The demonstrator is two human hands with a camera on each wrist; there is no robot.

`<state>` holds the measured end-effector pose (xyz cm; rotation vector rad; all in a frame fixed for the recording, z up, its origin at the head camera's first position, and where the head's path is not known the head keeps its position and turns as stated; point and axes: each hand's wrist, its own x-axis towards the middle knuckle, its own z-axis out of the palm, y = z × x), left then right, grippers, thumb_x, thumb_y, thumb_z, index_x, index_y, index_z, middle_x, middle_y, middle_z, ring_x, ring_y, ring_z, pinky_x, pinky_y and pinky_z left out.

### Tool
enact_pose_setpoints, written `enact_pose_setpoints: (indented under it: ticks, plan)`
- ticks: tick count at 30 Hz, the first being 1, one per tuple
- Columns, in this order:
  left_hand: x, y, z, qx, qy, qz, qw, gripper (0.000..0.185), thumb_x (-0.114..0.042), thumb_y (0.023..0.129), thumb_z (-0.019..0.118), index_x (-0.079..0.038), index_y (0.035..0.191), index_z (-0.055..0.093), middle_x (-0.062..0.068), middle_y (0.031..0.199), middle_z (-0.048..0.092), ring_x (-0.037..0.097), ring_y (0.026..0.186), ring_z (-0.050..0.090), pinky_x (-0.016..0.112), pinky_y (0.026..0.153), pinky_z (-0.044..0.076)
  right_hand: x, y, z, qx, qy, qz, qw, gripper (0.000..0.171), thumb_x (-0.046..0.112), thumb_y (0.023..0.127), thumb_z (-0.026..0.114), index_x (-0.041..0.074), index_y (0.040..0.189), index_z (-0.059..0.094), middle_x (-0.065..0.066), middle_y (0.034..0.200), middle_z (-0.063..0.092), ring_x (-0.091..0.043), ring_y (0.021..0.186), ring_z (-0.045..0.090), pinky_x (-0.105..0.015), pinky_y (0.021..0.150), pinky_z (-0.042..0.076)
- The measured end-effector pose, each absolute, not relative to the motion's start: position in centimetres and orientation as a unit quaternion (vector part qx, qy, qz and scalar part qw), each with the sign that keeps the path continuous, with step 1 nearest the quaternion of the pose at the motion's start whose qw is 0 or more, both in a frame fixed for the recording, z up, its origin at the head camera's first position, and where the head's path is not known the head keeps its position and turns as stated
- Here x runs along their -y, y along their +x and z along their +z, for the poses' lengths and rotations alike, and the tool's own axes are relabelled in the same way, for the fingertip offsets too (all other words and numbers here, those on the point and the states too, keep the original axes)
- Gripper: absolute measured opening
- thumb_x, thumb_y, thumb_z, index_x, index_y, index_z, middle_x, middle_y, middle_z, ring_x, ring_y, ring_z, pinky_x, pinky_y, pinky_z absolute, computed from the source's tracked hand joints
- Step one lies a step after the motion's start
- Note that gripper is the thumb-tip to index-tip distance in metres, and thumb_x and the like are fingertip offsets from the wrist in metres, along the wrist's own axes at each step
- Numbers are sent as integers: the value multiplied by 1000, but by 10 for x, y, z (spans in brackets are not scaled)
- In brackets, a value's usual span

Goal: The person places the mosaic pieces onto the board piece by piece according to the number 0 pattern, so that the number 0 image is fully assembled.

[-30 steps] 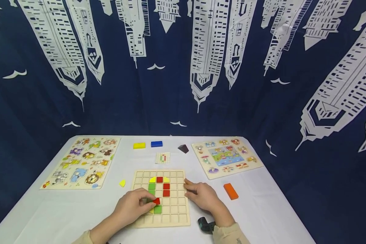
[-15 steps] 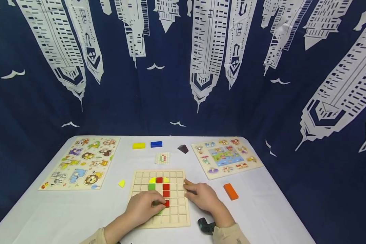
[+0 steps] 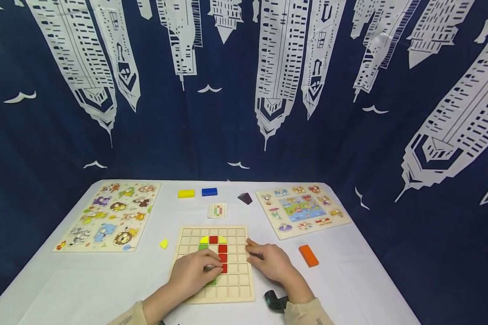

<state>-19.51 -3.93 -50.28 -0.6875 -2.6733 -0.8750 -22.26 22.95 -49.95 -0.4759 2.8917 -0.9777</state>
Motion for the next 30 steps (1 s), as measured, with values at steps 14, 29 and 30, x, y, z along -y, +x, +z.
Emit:
enact_pose_setpoints:
  ticks: [14,29,30]
  plan:
    - [141,-222,-499,951,34,-286,114,50,-28,81,86,-12,126,71,8,115,72,23,87,70,32,59,49,-228,-224,-500,-935,-143,-323,30,38,26,95,73,17,132,71,8,149,56,-29,141,52,-54,114,40]
    - [136,-225,-505,948,35,-286,138,33,-23,85,82,-11,115,75,8,109,73,27,89,72,32,59,49,-229,-222,-500,-935,-143,-324,33,38,26,96,72,16,133,71,6,150,56,-30,142,51,-55,114,39]
    - [133,-222,-503,946,29,-291,138,33,-24,85,83,-13,115,76,7,109,74,25,87,72,32,57,49,-229,-221,-500,-934,-144,-324,33,38,26,96,72,16,133,71,6,150,56,-30,141,51,-55,114,39]
